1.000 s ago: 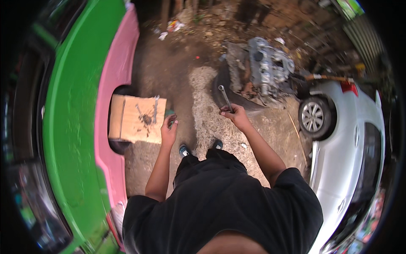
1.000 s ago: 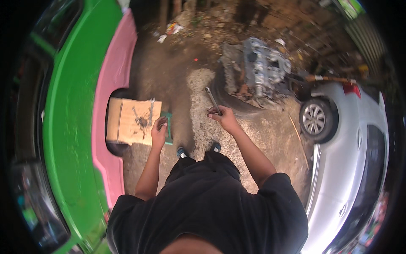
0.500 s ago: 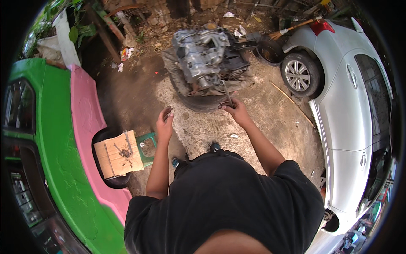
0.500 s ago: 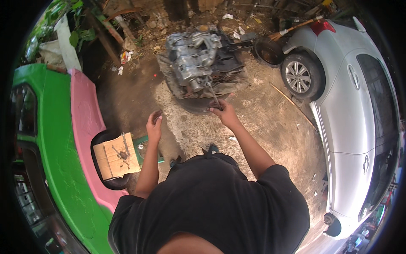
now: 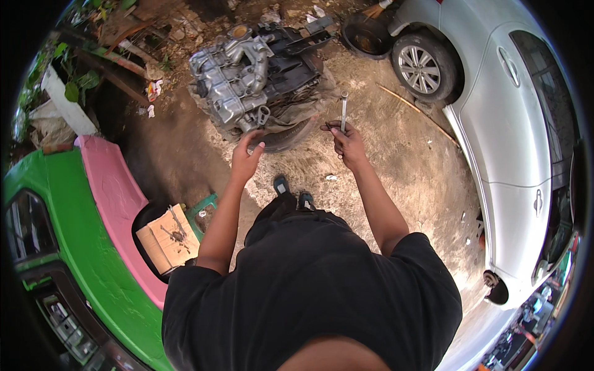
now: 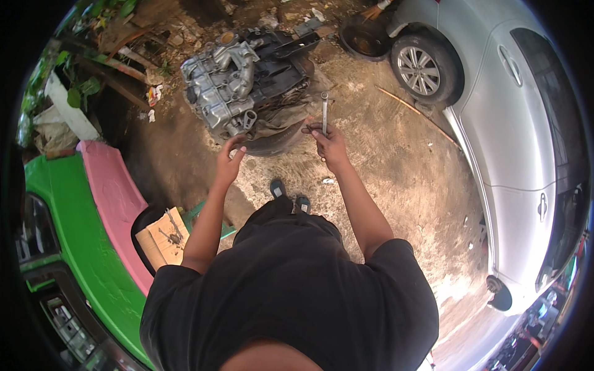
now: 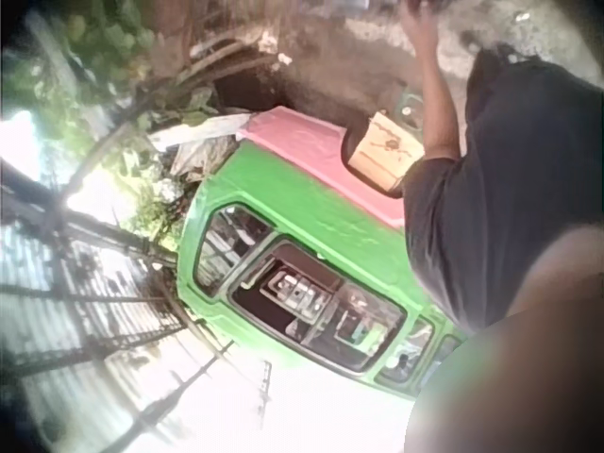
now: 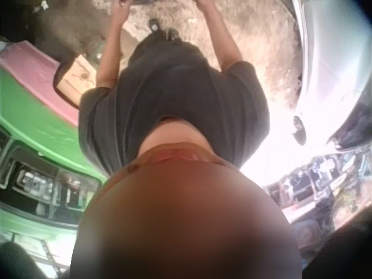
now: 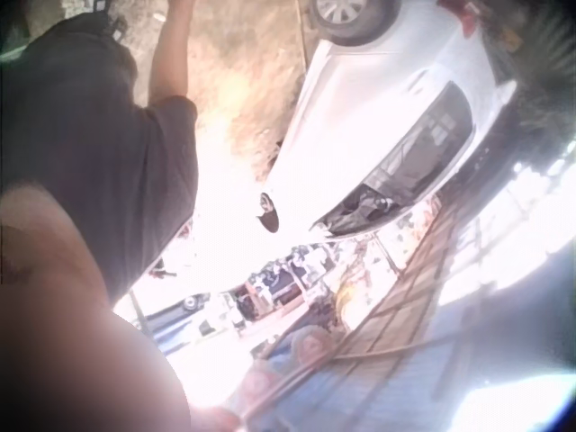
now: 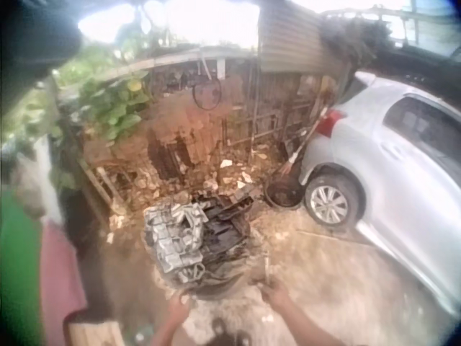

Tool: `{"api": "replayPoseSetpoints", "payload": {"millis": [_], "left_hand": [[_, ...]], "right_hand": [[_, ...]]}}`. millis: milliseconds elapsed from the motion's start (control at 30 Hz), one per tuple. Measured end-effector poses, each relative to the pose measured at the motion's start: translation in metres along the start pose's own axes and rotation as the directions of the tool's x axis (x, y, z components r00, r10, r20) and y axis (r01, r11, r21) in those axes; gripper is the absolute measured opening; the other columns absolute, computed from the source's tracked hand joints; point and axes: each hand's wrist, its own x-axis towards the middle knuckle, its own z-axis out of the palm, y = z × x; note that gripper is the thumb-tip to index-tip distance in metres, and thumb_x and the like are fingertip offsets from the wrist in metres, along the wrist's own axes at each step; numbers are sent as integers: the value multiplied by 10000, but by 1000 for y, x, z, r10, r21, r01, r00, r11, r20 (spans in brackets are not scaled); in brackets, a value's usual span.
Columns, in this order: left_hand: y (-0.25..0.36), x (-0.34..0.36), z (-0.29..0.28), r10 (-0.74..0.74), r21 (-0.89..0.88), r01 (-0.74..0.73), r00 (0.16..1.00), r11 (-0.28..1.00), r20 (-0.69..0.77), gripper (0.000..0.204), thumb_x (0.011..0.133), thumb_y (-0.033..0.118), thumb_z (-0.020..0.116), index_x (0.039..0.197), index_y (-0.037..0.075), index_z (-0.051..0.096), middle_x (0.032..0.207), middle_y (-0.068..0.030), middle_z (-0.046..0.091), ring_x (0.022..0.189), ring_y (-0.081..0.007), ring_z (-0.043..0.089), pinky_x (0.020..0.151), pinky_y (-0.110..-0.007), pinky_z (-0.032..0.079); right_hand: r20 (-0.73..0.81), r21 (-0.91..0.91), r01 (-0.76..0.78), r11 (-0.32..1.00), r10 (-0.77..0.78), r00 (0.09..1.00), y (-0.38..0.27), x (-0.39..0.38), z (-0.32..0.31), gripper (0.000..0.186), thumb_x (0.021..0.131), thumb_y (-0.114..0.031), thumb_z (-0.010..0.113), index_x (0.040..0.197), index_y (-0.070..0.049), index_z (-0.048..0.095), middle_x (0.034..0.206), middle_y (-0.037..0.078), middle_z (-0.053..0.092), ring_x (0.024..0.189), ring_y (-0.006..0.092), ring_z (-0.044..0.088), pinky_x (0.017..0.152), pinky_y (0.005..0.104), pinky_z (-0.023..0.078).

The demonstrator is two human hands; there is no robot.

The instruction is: The person uses a wrench to loosen and remove bolts from a car engine block resting on a tire. They repeatedly reposition the wrench and apply force to turn the bolts, occasionally pausing to adjust their grip or stance.

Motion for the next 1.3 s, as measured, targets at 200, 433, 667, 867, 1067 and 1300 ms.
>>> {"api": "replayPoseSetpoints", "payload": {"millis": [200, 433, 667, 867, 1067, 1300], "left_hand": [[2, 38, 7, 13, -42, -11, 999, 999, 47, 329, 892, 112, 630, 1207, 18, 623, 1164, -126, 661, 1091, -230, 615, 945, -336, 455], [-11, 83, -5, 81, -67, -76, 994, 995, 67, 320, 887, 104, 635, 1196, 22, 629, 1176, -125, 660, 1112, -249, 616, 957, -344, 451], [-23, 69, -31, 28, -108, -38, 995, 993, -95, 318, 886, 102, 632, 1195, 25, 628, 1148, -124, 671, 1069, -240, 627, 931, -344, 464], [-36, -36, -68, -216, -130, 175, 870, 976, -444, 327, 901, 136, 621, 1213, 39, 621, 1189, -111, 666, 1118, -233, 619, 966, -365, 463], [-49, -187, -87, -459, -262, 402, 547, 877, -700, 325, 909, 146, 606, 1214, 37, 618, 1207, -100, 663, 1134, -240, 612, 980, -377, 461], [-84, -328, -120, -506, -418, 403, 141, 814, -851, 355, 887, 130, 608, 1228, 31, 616, 1170, -142, 669, 1104, -237, 629, 920, -355, 493]], "right_hand": [[-33, 9, 0, 1000, 0, 999, -4, 3, -6, 219, 957, -51, 560, 1165, 13, 535, 1059, 156, 704, 449, 23, 380, 378, 196, 280], [-105, -134, -9, 991, -5, 994, -16, 43, 17, 254, 899, -4, 628, 1140, 10, 548, 1045, 140, 708, 435, 31, 381, 382, 190, 295], [43, -239, -92, 967, 105, 994, -13, 73, 54, 224, 876, -16, 668, 1071, -5, 558, 991, 128, 720, 444, 39, 383, 401, 207, 290], [330, -467, -68, 882, 245, 912, 27, 93, 115, 171, 855, -85, 740, 978, -24, 638, 837, 15, 699, 555, 25, 456, 486, 207, 329], [491, -618, -145, 773, 523, 697, 111, 73, 187, 154, 851, -43, 736, 977, -3, 657, 889, 62, 717, 709, 70, 595, 644, 215, 459], [671, -690, 112, 715, 573, 471, 250, 12, 287, 153, 833, -60, 747, 944, 11, 669, 875, 57, 713, 785, 78, 614, 711, 241, 473]]}}
